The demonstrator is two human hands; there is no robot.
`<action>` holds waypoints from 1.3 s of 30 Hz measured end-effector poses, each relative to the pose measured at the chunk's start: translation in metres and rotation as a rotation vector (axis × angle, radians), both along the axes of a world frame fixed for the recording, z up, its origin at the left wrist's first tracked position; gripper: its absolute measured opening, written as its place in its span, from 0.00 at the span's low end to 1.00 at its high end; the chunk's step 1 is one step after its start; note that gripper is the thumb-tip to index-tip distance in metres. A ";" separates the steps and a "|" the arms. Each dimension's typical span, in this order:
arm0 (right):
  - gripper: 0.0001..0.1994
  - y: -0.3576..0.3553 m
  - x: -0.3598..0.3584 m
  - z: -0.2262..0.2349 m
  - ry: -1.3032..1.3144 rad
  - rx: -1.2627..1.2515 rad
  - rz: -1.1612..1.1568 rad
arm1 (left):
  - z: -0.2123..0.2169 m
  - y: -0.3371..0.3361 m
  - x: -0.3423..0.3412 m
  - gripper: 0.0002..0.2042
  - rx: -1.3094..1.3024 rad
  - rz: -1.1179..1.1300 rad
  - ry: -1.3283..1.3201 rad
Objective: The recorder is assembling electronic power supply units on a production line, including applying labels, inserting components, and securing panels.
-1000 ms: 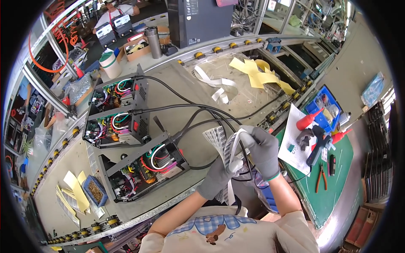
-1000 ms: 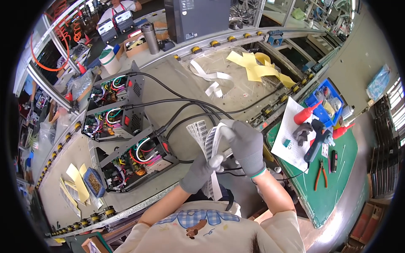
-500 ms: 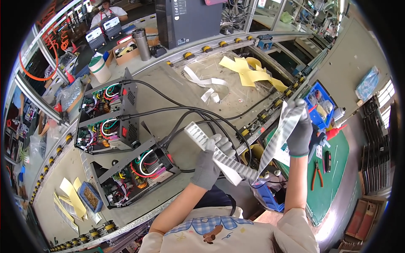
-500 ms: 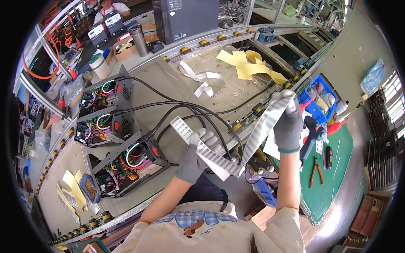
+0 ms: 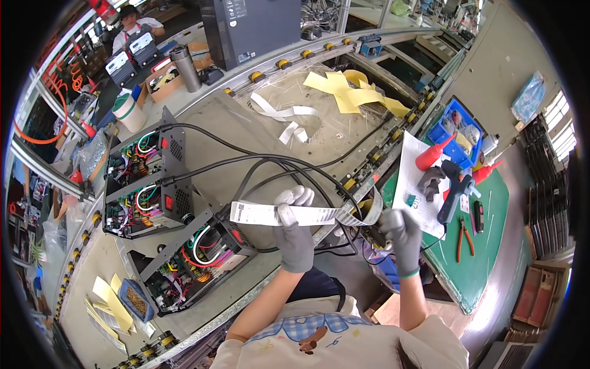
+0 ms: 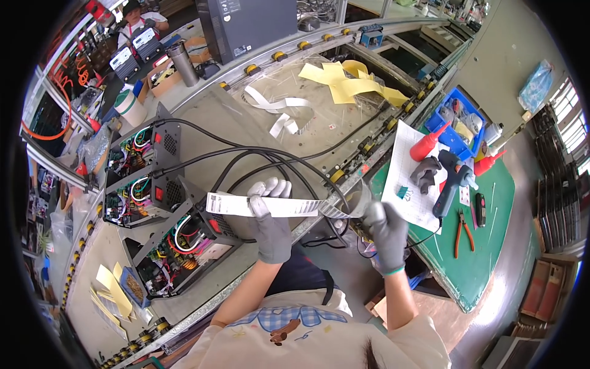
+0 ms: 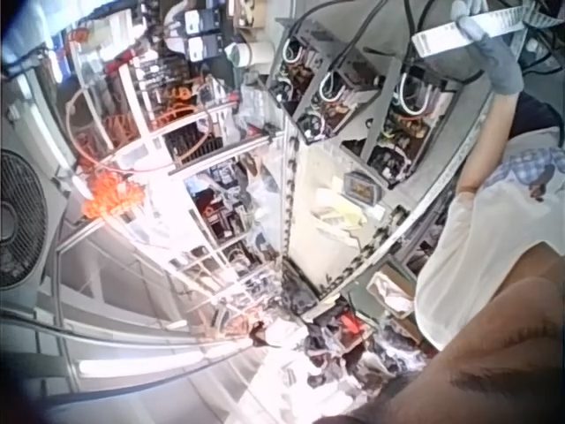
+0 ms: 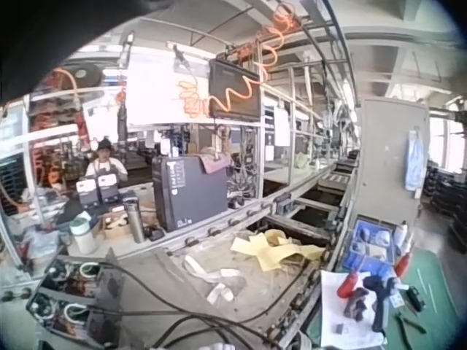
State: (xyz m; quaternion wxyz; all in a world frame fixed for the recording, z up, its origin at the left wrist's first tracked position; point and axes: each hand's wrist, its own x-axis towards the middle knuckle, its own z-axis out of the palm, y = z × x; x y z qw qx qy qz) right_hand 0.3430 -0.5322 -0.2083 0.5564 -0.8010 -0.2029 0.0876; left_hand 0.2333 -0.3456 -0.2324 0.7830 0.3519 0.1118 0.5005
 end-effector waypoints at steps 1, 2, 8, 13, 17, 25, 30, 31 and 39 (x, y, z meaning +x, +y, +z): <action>0.18 0.005 -0.015 -0.005 0.284 0.048 0.106 | -0.003 0.001 0.003 0.24 0.000 0.006 -0.033; 0.19 0.012 -0.030 -0.011 0.560 0.078 0.174 | -0.007 0.003 0.005 0.24 0.015 -0.003 -0.021; 0.20 0.059 -0.030 -0.024 -0.678 -0.355 -0.024 | -0.032 0.026 0.018 0.20 -0.545 0.111 -0.001; 0.12 0.078 -0.012 -0.026 -0.597 -0.555 0.162 | -0.046 0.045 0.017 0.25 -0.615 0.076 -0.002; 0.09 0.078 -0.004 -0.019 -0.555 -0.421 0.141 | -0.056 0.042 -0.014 0.24 -0.547 0.116 0.298; 0.09 0.074 0.032 0.030 -0.549 -0.477 0.425 | 0.041 -0.010 -0.081 0.23 0.739 0.100 0.987; 0.06 0.070 0.037 0.049 -0.738 -0.330 0.565 | 0.065 0.021 -0.010 0.18 1.569 0.368 0.915; 0.05 0.070 0.038 0.051 -0.827 -0.306 0.548 | 0.062 0.027 -0.001 0.15 1.471 0.109 0.943; 0.12 0.029 0.034 0.048 -0.836 -0.125 0.052 | 0.025 0.029 0.013 0.10 1.227 -0.162 1.058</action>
